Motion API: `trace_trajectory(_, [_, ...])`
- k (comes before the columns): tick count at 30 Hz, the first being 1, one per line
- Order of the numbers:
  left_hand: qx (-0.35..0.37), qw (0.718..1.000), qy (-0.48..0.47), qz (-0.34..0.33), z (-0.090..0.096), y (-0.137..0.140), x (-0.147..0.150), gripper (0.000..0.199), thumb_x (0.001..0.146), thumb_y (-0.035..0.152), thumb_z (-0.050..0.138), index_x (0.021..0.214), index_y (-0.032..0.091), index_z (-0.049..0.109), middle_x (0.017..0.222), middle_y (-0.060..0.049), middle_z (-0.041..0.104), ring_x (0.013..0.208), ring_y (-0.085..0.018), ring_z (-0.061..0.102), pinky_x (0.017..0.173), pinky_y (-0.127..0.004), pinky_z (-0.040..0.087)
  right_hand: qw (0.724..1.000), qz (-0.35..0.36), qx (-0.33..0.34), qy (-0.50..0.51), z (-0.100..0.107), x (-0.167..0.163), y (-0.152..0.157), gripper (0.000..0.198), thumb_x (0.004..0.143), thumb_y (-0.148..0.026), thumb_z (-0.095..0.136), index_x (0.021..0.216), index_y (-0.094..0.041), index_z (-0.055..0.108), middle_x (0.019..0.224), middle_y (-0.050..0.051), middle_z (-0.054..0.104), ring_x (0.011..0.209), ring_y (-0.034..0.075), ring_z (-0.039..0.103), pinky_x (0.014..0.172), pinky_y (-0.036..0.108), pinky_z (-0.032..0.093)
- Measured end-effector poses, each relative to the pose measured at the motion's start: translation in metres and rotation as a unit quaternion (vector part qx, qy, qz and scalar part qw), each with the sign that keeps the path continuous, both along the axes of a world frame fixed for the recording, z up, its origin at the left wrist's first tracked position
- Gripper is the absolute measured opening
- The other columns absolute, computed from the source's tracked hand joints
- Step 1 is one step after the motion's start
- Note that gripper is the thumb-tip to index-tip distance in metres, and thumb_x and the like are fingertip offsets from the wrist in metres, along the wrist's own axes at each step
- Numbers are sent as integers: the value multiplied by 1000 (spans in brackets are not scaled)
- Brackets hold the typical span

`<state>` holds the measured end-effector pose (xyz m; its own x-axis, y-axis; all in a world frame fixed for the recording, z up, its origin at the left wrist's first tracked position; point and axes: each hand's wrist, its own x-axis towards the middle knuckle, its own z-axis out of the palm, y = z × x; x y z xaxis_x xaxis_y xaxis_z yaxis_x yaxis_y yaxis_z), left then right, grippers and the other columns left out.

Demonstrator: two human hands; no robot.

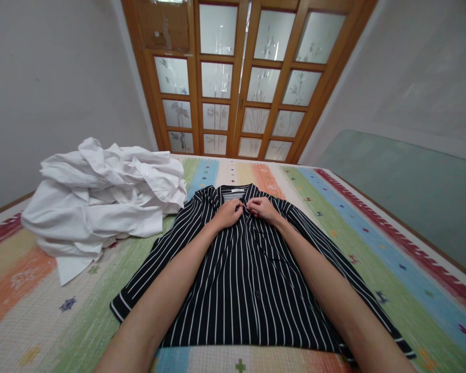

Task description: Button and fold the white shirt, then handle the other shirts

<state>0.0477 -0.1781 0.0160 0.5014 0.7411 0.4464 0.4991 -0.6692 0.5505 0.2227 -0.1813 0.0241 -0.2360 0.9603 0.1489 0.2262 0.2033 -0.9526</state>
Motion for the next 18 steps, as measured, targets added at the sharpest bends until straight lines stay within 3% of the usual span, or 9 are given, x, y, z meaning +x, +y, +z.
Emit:
trace_trajectory(8, [1,1000,-6,8,4,-2,-2,13,82,17,52,77,15,64,78,-5,66,75,-18,61,73,-29,47,998,-14,38,-57,-2,0,1,17,65,-32,57,61,-16,62,46,-4,53,39,9,44,39,19,35])
trace_trajectory(18, [7,1000,1,9,2,-2,-3,16,82,29,59,78,15,66,75,-4,66,71,-17,60,69,-28,45,997,24,18,-68,-1,5,5,21,64,-37,63,66,-16,64,47,-3,54,41,10,47,41,21,37])
